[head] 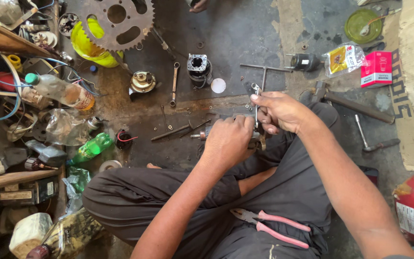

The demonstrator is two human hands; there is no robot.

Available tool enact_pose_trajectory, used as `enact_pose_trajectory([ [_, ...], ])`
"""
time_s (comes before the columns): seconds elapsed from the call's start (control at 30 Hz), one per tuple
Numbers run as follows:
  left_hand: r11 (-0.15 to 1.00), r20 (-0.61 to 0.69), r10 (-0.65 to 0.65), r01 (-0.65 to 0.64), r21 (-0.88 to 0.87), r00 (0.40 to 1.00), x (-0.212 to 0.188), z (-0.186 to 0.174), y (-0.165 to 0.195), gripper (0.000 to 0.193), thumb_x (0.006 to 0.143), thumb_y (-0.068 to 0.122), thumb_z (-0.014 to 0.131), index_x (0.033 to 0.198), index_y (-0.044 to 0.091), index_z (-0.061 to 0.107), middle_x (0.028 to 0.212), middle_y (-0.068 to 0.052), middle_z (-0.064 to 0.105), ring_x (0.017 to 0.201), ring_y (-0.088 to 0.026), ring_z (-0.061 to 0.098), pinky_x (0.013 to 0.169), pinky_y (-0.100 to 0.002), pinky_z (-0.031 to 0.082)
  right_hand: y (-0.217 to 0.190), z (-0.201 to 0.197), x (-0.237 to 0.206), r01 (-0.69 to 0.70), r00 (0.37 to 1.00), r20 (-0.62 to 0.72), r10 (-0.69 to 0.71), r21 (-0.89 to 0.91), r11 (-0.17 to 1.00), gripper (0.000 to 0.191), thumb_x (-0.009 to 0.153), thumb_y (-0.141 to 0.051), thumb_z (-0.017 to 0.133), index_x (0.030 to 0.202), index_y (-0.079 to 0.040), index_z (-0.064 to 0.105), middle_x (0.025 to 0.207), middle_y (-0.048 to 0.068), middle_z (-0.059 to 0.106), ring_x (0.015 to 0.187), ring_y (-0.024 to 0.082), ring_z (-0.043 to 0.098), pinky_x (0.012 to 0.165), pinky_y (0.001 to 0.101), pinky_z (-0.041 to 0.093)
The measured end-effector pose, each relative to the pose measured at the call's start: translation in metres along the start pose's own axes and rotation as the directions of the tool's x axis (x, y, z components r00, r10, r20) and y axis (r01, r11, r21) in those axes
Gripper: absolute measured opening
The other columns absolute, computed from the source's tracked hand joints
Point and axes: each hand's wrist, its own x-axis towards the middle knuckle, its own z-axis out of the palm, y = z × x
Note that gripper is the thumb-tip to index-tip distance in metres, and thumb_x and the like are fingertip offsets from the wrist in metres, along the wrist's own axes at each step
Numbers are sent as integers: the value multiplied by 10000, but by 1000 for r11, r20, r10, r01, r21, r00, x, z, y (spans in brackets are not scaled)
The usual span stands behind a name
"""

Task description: The person sits on the workshop floor and works on a small engine assembly, hammering a shaft out of a housing, then using a wrench and pliers to loosen and remove fasteners from the part. They handle the housing, shaft, and small hardware, setting pieces on the floor as they separate the components.

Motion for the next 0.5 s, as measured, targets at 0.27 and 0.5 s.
enact_pose_trajectory([
  [0.27,999,-21,23,-22,38,1000,0,4,1,579,610,357,899,978,34,590,895,-125,678,776,-295,709,665,-419,555,6,-10,20,-105,994,22,108,-99,990,293,1022,-347,567,981,-58,537,524,33,503,275,80,295,256,285,201],
  [0.5,1000,-6,12,-12,8,1000,0,9,-3,573,617,374,881,981,42,589,905,-144,688,813,-317,713,690,-438,549,-6,12,-21,249,954,-48,-297,-429,868,260,1034,-322,504,1017,-64,527,578,90,587,386,158,474,347,317,356],
])
